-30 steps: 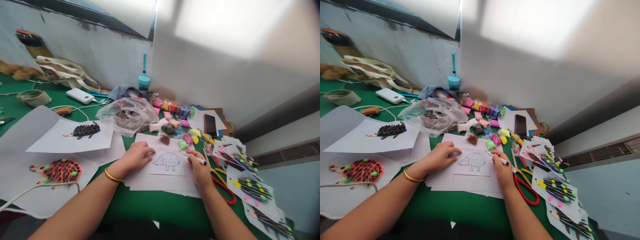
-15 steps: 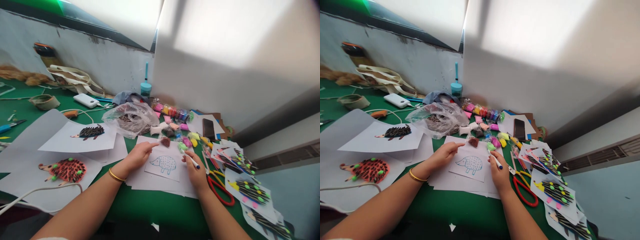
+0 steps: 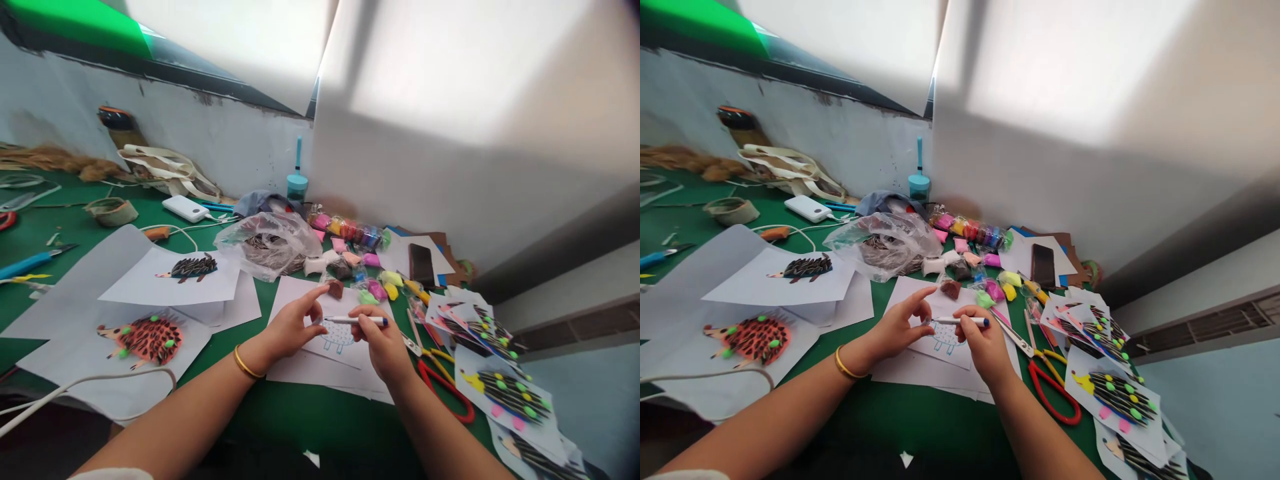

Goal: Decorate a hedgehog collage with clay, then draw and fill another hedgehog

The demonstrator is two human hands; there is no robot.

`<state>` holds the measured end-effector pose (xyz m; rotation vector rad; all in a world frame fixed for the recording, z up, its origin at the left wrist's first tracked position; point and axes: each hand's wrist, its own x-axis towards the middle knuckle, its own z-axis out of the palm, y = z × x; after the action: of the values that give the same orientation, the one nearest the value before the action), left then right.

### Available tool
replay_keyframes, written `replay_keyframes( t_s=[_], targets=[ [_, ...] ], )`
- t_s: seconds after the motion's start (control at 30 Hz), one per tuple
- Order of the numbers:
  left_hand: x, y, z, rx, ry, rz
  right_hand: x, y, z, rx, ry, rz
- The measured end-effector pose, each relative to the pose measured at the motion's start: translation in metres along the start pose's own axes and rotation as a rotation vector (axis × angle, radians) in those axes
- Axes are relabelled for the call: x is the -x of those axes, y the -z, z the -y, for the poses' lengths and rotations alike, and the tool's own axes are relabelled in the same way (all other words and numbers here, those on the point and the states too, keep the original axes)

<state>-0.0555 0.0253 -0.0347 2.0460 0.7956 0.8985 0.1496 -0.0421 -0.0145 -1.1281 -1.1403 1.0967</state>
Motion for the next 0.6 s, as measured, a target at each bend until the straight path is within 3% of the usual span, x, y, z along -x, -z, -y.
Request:
replay_keyframes(
  t_s=[0.2,0.43,0.6],
  targets=[
    [0.002,-0.004,-0.001,-0.058,-0.003,0.013,-0.004,-0.008,0.004,0.129,-0.029,0.052],
    [0.000,0.001,0.003,-0.067,-0.025,-0.134,-0.002,-0.009,-0.010,-0.238,-0.242,0.025],
    [-0.001,0.007,0.005,-0.255,0.012,0.062,-0.001,-0.013,-0.015,-0.365,-0.320,-0.001]
  ],
)
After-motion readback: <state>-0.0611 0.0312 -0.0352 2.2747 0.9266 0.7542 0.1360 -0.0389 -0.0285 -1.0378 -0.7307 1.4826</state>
